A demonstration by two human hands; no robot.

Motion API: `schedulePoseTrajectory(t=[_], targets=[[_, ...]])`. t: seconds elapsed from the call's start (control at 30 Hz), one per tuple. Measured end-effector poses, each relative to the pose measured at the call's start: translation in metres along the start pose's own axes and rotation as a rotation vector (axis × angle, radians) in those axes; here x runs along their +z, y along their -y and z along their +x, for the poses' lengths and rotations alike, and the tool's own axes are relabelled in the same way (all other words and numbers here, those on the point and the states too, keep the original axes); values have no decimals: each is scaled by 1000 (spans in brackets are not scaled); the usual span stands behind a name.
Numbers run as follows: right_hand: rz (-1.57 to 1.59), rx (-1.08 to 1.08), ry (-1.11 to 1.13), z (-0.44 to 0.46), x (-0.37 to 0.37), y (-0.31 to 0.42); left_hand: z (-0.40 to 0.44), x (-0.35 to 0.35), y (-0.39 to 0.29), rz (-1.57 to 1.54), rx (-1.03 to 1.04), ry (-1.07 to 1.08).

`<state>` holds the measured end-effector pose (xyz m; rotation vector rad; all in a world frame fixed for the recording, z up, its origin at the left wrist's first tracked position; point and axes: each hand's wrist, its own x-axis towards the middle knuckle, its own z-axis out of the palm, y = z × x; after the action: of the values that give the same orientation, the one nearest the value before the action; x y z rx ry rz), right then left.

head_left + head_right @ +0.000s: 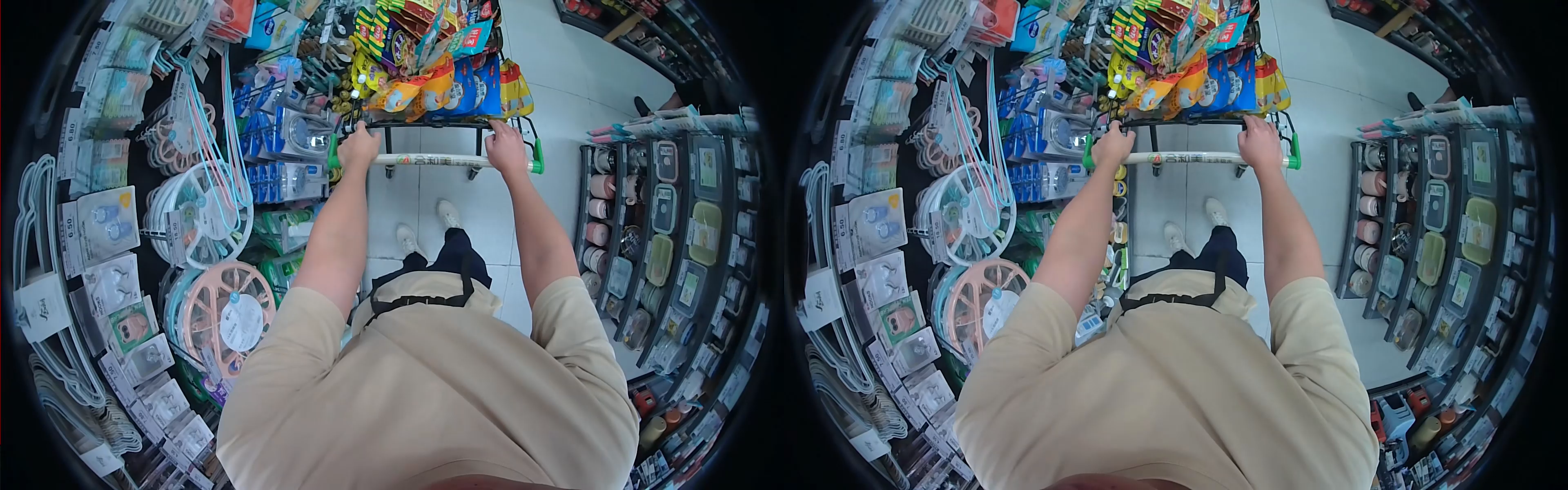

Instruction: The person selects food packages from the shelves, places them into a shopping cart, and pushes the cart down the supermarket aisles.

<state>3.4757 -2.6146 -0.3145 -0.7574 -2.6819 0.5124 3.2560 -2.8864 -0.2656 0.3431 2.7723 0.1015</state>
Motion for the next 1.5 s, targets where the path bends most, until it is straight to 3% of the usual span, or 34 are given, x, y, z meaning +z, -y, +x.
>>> schedulePoseTrajectory(t=[0.3, 0.37, 0.7, 1.5], targets=[[0, 11, -8, -8, 0, 9, 9, -2, 17, -24, 139, 200], [-1, 48, 60, -9, -7, 16, 11, 3, 23, -23, 157, 193], [20, 27, -36, -15, 0, 33, 9, -9, 35, -32, 180, 133], [52, -38, -46, 38, -10, 0, 27, -13, -8, -135, 53, -43]])
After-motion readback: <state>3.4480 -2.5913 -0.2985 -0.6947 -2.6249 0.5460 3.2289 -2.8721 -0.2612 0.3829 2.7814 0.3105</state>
